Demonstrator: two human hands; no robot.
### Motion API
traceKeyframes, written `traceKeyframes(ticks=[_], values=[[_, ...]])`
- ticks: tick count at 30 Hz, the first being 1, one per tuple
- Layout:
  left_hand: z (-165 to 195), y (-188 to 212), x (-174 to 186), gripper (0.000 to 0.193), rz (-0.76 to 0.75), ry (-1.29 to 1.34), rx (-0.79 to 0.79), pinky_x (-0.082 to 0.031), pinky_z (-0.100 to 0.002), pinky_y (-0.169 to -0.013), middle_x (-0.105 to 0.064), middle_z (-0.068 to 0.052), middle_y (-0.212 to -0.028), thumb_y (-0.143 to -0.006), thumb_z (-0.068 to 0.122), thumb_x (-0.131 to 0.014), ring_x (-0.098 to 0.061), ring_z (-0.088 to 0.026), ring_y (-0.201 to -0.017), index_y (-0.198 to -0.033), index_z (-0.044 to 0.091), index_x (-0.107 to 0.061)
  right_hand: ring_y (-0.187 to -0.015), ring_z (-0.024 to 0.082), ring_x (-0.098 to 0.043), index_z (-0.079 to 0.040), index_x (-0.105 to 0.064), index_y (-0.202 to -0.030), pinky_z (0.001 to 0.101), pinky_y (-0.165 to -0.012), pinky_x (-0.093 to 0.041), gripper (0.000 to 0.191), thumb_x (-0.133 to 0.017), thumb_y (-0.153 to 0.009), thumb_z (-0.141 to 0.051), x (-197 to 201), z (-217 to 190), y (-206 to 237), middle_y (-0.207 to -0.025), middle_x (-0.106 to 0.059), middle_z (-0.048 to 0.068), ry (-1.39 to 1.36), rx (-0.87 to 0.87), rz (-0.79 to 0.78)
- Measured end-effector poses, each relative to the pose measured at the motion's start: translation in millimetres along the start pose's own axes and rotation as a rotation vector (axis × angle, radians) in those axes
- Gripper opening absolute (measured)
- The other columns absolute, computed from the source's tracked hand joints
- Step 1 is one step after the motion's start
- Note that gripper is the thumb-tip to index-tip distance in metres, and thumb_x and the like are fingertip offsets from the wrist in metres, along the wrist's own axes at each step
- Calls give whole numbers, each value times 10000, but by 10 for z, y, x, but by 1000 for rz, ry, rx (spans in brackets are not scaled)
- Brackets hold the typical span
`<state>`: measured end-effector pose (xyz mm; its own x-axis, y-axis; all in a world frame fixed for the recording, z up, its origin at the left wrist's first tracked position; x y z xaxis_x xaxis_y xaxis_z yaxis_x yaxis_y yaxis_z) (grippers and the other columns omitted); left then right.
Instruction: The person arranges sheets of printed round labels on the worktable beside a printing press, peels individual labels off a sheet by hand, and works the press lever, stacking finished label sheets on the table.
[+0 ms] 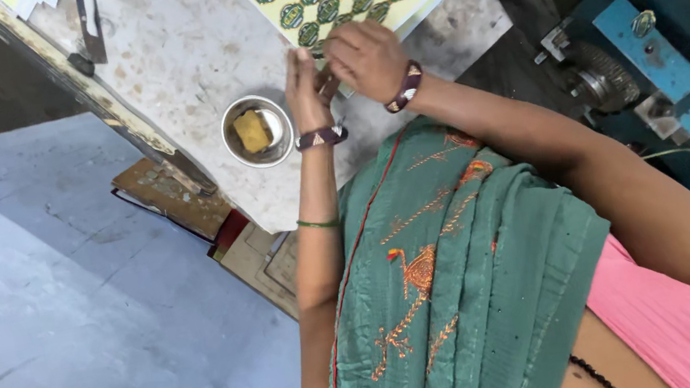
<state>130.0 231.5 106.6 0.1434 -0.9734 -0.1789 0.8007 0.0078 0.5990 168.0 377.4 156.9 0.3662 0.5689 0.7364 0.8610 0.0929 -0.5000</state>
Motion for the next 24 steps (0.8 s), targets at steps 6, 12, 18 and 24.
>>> traceKeyframes(ticks=[6, 12, 18, 24], values=[[-135, -263, -122, 728, 167, 144, -339, -539, -317, -889, -478, -187, -1527, -883, -17, -696, -628, -215, -1115, -1524, -77, -358, -1108, 267, -612, -56, -675, -1139, 436, -934, -472, 302, -744, -861, -152, 57, -40, -31, -1147, -650, 81, -91, 78, -132], [-230, -292, 168, 684, 99, 148, -319, -557, -352, -935, -536, -265, -1498, -862, -160, -576, -632, -265, -1164, -1526, -108, -415, -1270, 251, -571, -115, -688, -1226, 488, -1065, -433, 360, -670, -867, -125, 668, 597, 229, -1247, -648, 41, 245, 70, -251], [-276, -223, 282, 805, 162, 550, -341, -531, -434, -1015, -442, -219, -1567, -944, 63, -657, -582, -286, -1278, -1617, 37, -215, -944, 252, -639, -44, -724, -1076, 389, -833, -503, 144, -680, -939, -28, 1169, 989, 376, -1058, -694, 59, 86, 134, -185], [-445, 189, 16, 841, -38, 963, -429, -521, -561, -974, -462, -128, -1499, -971, 374, -697, -577, -360, -1229, -1614, 129, -213, -781, 271, -603, -58, -710, -998, 405, -711, -503, 112, -710, -886, -56, 967, 603, 402, -836, -592, 79, 13, 155, -184]])
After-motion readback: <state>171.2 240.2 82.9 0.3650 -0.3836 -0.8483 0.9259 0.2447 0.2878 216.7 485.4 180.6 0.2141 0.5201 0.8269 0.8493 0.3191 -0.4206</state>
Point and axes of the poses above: each hand's wrist, its own y-axis away from the middle knuckle, its own x-axis out of the back of the hand, z = x × y, the point moved 2 cm from there along -y, towards the middle knuckle
